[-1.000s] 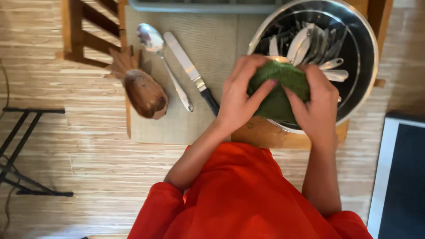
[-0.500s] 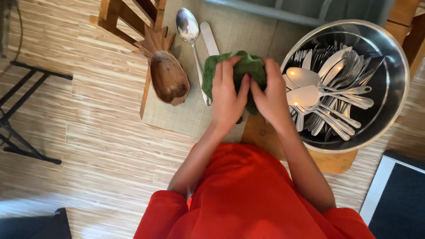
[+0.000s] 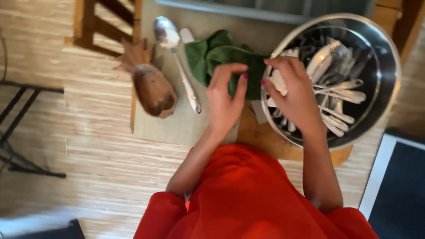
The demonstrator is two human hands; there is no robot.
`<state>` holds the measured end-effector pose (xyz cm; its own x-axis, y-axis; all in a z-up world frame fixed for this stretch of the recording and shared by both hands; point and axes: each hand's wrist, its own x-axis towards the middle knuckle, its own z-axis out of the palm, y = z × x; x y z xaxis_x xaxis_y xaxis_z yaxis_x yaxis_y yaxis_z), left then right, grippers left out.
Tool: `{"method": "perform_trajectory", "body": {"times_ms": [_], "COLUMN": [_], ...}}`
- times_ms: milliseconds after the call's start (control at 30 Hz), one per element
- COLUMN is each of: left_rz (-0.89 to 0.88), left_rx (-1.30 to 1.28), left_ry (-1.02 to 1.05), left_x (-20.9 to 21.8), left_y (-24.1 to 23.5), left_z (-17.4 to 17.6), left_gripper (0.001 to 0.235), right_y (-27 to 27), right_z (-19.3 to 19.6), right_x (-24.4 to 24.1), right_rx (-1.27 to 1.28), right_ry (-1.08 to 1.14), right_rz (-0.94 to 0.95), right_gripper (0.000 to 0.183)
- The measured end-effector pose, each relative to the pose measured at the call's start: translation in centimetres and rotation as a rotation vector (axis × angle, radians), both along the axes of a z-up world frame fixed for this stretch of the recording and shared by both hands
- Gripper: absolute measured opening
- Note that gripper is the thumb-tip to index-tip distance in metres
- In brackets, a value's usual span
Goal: Polishing silverware pieces one by one with a cloth and placing them into a partitioned grey sorting tray.
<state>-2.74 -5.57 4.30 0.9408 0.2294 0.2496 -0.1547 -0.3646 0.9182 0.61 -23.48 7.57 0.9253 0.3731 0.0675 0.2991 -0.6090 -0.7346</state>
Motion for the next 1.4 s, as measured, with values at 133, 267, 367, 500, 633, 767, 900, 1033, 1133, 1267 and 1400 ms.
{"method": "perform_trajectory", "body": {"times_ms": [133, 267, 367, 500, 633, 767, 900, 1033, 1133, 1267, 1400], "left_rz": [-0.258, -0.464, -0.572, -0.660, -0.654, -0.617, -0.552, -0.592, -0.605, -0.524, -0.350], "left_rx": [-0.041, 0.029, 0.178, 0.412, 0.498, 0.540, 0.511, 0.504, 0.523, 0.282, -0.001], "left_ry": [0.069, 0.077, 0.140, 0.095, 0.086, 0.127, 0.062, 0.112, 0.127, 0.117, 0.102], "left_x": [1.3, 2.0, 2.0, 1.8, 2.0, 2.1, 1.7, 2.0, 1.8, 2.1, 2.6], "left_y": [-3.1, -6.2, -7.7, -9.2, -10.4, -11.0, -10.8, -10.4, -10.3, -9.6, -9.1], "left_z": [0.0, -1.5, -2.9, -5.6, -5.5, -4.8, -4.8, -4.8, -6.3, -4.8, -3.4], "left_gripper": [0.018, 0.024, 0.031, 0.051, 0.054, 0.057, 0.057, 0.057, 0.033, 0.019, 0.023], "right_y": [-4.9, -7.4, -8.5, -9.6, -9.9, -10.2, -10.1, -10.1, -10.2, -10.3, -10.3], "right_z": [-3.1, -4.4, -4.4, -5.5, -5.9, -5.8, -5.8, -5.3, -4.9, -4.6, -3.4], "right_x": [-0.1, -0.8, -2.1, -2.8, -2.0, -1.5, -1.6, -1.6, -1.7, -2.2, -2.4], "right_rx": [-0.103, -0.181, -0.211, -0.329, -0.328, -0.317, -0.329, -0.284, -0.257, -0.252, -0.244], "right_ry": [0.050, 0.053, 0.073, 0.155, 0.139, 0.179, 0.158, 0.074, 0.060, -0.072, -0.202], "right_rz": [-0.121, -0.072, -0.083, -0.179, -0.180, -0.182, -0.186, -0.199, -0.171, -0.159, -0.211], "right_gripper": [0.040, 0.052, 0.068, 0.081, 0.077, 0.071, 0.064, 0.049, 0.037, 0.018, 0.016]}}
